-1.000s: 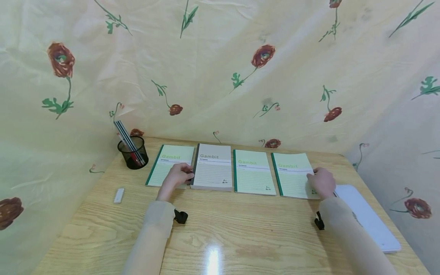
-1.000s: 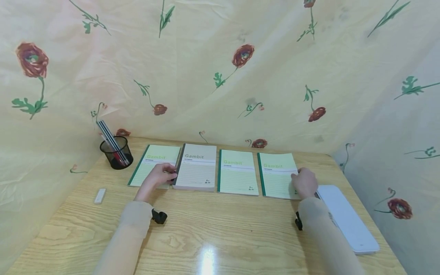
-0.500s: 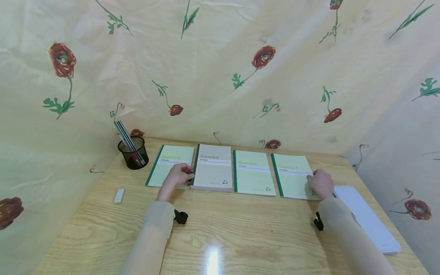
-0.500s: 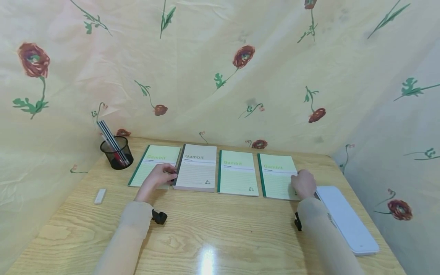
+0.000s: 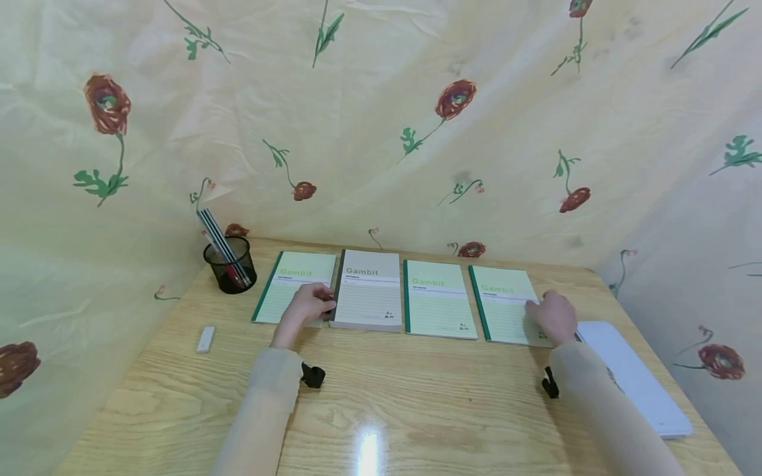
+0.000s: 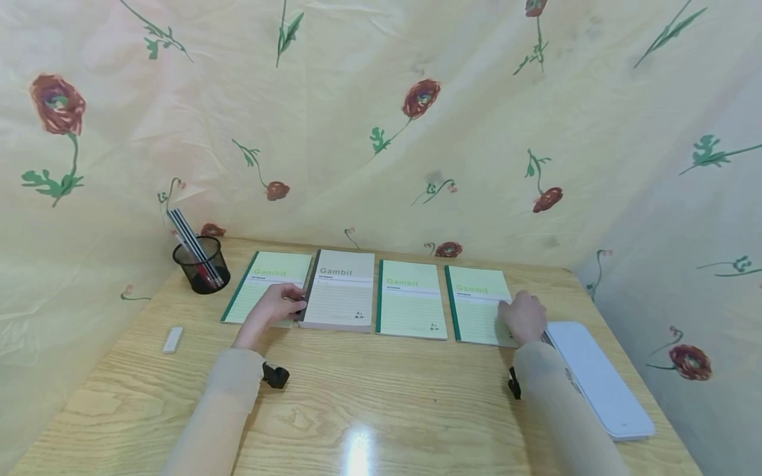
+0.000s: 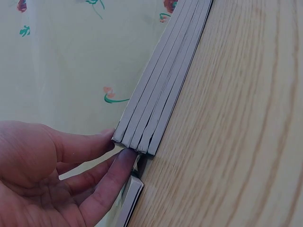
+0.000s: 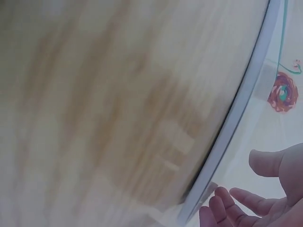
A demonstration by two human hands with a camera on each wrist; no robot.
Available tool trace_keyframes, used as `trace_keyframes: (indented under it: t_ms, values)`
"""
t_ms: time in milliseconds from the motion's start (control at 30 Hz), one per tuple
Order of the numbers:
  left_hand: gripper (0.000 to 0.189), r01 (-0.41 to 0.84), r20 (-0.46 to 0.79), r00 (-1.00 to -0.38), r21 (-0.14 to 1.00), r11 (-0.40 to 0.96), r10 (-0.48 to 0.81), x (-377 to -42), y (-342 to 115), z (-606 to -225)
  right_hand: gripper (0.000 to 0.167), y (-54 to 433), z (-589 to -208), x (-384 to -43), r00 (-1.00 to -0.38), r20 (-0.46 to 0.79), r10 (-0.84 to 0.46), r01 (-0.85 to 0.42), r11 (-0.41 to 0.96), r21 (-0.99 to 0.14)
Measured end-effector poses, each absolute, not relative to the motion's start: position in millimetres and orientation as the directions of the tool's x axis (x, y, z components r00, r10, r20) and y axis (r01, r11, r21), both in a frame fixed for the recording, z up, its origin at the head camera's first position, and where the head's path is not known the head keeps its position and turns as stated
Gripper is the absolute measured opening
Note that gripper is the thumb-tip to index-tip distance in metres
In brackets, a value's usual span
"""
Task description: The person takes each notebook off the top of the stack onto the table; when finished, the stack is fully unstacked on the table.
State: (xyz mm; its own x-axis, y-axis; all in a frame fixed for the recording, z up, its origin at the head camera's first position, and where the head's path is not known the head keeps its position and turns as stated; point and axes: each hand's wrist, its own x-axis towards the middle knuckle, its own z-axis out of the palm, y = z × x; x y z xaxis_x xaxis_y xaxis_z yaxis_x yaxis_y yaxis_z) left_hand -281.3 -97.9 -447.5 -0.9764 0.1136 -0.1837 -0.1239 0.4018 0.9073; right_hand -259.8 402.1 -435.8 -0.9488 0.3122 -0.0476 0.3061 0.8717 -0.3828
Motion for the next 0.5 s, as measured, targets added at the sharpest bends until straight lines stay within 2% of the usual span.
trace_keyframes:
  t_ms: [367, 500]
  values:
    - [0.03, -0.131, -0.191, -0.975, 0.904, 0.408, 0.11, -281.0, -98.0, -446.5, 0.066, 381.1, -421.9, -263.2, -0.946, -0.055, 0.318, 0.311, 0.85, -0.425]
    - [0.029, -0.132, -0.192, -0.975, 0.904, 0.406, 0.111, -281.3, -97.8, -446.3, 0.066, 370.3, -419.1, -268.7, -0.961, -0.048, 0.274, 0.265, 0.848, -0.459]
